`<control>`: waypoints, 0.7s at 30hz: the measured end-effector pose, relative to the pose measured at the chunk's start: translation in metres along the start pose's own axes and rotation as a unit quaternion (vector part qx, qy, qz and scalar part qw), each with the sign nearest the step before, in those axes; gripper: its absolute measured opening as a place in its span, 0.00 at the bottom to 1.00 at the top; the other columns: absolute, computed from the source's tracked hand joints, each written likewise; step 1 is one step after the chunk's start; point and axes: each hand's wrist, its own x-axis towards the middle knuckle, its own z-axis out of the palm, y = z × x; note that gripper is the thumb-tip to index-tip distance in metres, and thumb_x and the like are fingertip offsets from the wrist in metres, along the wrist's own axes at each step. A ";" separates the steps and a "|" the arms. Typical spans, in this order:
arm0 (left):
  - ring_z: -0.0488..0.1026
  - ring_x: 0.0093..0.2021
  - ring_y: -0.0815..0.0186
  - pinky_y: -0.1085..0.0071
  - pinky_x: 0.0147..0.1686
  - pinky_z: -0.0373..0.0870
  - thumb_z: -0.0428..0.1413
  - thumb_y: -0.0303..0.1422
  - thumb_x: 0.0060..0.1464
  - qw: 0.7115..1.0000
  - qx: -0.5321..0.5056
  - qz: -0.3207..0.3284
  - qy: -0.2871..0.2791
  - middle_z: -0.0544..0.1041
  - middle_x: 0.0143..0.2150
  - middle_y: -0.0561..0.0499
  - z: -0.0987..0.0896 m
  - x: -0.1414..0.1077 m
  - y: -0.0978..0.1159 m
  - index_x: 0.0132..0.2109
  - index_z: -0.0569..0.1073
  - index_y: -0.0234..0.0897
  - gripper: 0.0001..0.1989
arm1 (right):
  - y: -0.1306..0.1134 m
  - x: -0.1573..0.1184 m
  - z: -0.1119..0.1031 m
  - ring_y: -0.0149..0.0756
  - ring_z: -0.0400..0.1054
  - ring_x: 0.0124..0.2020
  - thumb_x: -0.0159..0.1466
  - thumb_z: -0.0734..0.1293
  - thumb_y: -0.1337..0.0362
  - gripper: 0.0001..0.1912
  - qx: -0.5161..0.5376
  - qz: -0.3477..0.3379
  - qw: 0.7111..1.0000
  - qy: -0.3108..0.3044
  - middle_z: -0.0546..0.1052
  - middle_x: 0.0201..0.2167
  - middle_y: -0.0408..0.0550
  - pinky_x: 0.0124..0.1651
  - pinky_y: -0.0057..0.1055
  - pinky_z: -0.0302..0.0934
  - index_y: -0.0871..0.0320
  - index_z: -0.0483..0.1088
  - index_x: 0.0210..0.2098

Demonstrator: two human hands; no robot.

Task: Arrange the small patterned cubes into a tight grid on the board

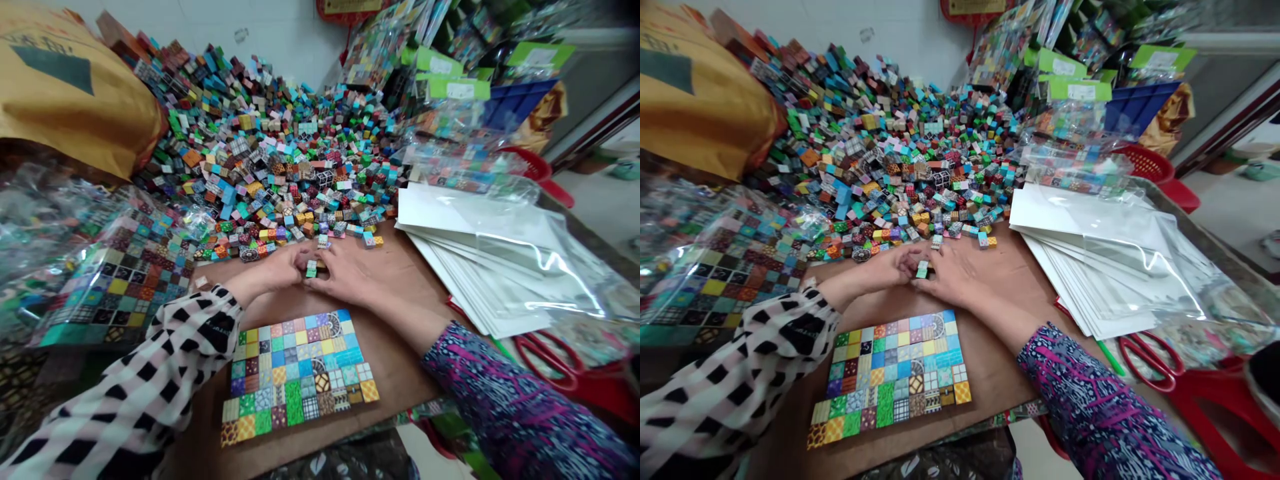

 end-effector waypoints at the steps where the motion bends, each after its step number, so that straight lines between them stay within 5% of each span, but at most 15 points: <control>1: 0.74 0.36 0.64 0.65 0.38 0.72 0.53 0.22 0.47 1.000 0.011 -0.018 0.002 0.78 0.36 0.52 -0.001 0.002 0.001 0.51 0.73 0.39 0.22 | 0.001 0.001 0.003 0.48 0.62 0.48 0.62 0.65 0.47 0.25 0.006 0.014 1.000 0.000 0.69 0.48 0.55 0.47 0.43 0.60 0.54 0.69 0.53; 6: 0.72 0.45 0.61 0.65 0.45 0.70 0.51 0.28 0.56 0.996 0.069 -0.027 0.042 0.75 0.44 0.46 0.000 0.021 0.005 0.50 0.72 0.34 0.14 | 0.009 -0.003 0.008 0.47 0.65 0.46 0.62 0.65 0.53 0.19 0.010 0.038 0.999 0.006 0.69 0.46 0.56 0.45 0.42 0.62 0.57 0.71 0.47; 12: 0.70 0.48 0.57 0.63 0.47 0.68 0.55 0.31 0.55 0.990 0.138 0.004 0.033 0.68 0.48 0.43 0.009 0.045 0.008 0.51 0.72 0.34 0.16 | 0.026 -0.026 -0.006 0.50 0.65 0.47 0.61 0.65 0.52 0.22 -0.003 0.073 0.997 0.015 0.69 0.45 0.58 0.47 0.44 0.62 0.60 0.69 0.50; 17: 0.71 0.44 0.56 0.62 0.44 0.68 0.57 0.35 0.54 0.986 0.167 -0.001 0.019 0.68 0.46 0.43 0.014 0.054 0.012 0.51 0.70 0.35 0.18 | 0.030 -0.029 -0.025 0.47 0.65 0.45 0.63 0.65 0.58 0.27 -0.014 0.029 0.997 -0.067 0.67 0.45 0.57 0.46 0.41 0.61 0.56 0.64 0.61; 21: 0.72 0.42 0.57 0.63 0.40 0.68 0.56 0.39 0.54 0.985 0.173 -0.002 0.026 0.69 0.45 0.44 0.016 0.051 0.011 0.48 0.70 0.35 0.17 | 0.034 -0.027 -0.033 0.44 0.65 0.42 0.62 0.67 0.57 0.21 -0.006 0.035 0.994 -0.099 0.68 0.41 0.53 0.42 0.38 0.60 0.55 0.69 0.54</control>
